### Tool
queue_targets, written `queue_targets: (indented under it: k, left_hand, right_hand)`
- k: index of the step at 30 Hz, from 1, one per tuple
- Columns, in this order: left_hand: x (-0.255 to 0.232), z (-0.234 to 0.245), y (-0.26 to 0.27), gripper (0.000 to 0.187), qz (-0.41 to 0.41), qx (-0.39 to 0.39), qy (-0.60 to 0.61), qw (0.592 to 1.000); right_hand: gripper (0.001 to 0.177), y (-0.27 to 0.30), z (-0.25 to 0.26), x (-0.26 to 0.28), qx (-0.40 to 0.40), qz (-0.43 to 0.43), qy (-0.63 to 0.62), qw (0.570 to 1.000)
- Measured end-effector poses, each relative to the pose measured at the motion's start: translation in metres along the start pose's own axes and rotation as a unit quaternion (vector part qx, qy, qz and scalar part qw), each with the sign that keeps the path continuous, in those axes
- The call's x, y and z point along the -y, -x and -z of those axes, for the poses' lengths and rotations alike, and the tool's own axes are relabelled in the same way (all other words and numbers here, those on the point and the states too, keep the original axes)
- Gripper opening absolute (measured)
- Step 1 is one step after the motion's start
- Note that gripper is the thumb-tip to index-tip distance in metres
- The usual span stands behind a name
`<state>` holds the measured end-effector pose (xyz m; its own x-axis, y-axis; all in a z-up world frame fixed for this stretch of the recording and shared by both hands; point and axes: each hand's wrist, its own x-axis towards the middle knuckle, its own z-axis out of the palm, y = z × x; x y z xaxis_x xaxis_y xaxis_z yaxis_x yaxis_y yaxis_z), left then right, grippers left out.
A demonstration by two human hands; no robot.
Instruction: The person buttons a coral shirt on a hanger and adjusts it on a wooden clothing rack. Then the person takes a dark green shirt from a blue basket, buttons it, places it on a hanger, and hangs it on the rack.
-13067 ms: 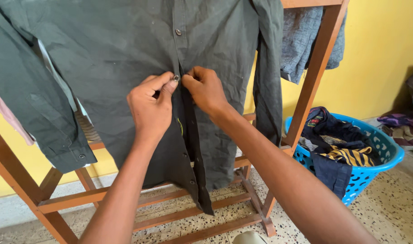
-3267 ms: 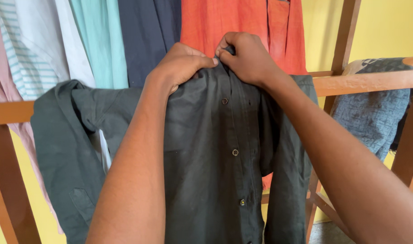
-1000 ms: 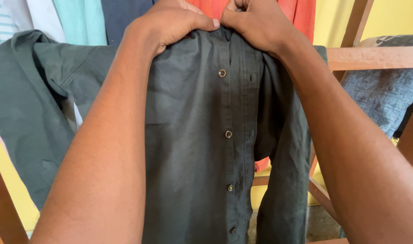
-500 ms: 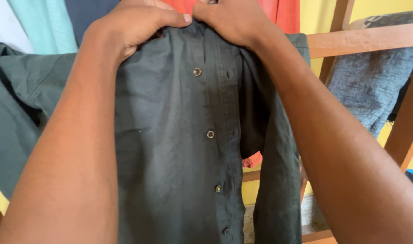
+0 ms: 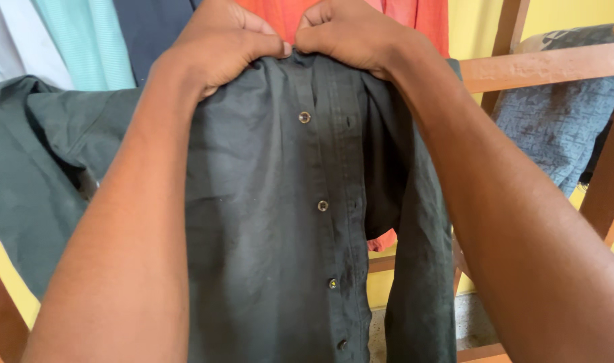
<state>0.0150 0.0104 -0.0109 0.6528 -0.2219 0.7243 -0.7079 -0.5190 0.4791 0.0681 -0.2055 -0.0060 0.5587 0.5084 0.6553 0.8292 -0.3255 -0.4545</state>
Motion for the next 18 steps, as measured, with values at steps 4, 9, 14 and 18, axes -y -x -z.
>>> queue_targets:
  k: [4,9,14,18]
  left_hand:
    - [0.0013,0.0018,0.0007,0.011,-0.016,-0.008,0.026,1.0]
    - [-0.0029,0.0043,0.0037,0.011,-0.023,-0.02,0.02,0.999]
    - [-0.0052,0.0044,0.0041,0.011,-0.03,-0.028,0.028,0.999]
    - [-0.0047,0.0017,0.0012,0.012,-0.003,-0.043,-0.026,0.999]
  right_hand:
    - [0.014,-0.0004,0.0016,0.0036,0.031,-0.035,-0.062,0.997]
    - [0.012,0.0001,0.0025,0.0068,0.032,-0.016,-0.083,0.996]
    - [0.012,-0.0008,0.0026,0.0087,0.027,-0.006,-0.098,0.995]
    - [0.011,-0.0004,-0.0014,0.0075,-0.012,0.004,-0.031,0.999]
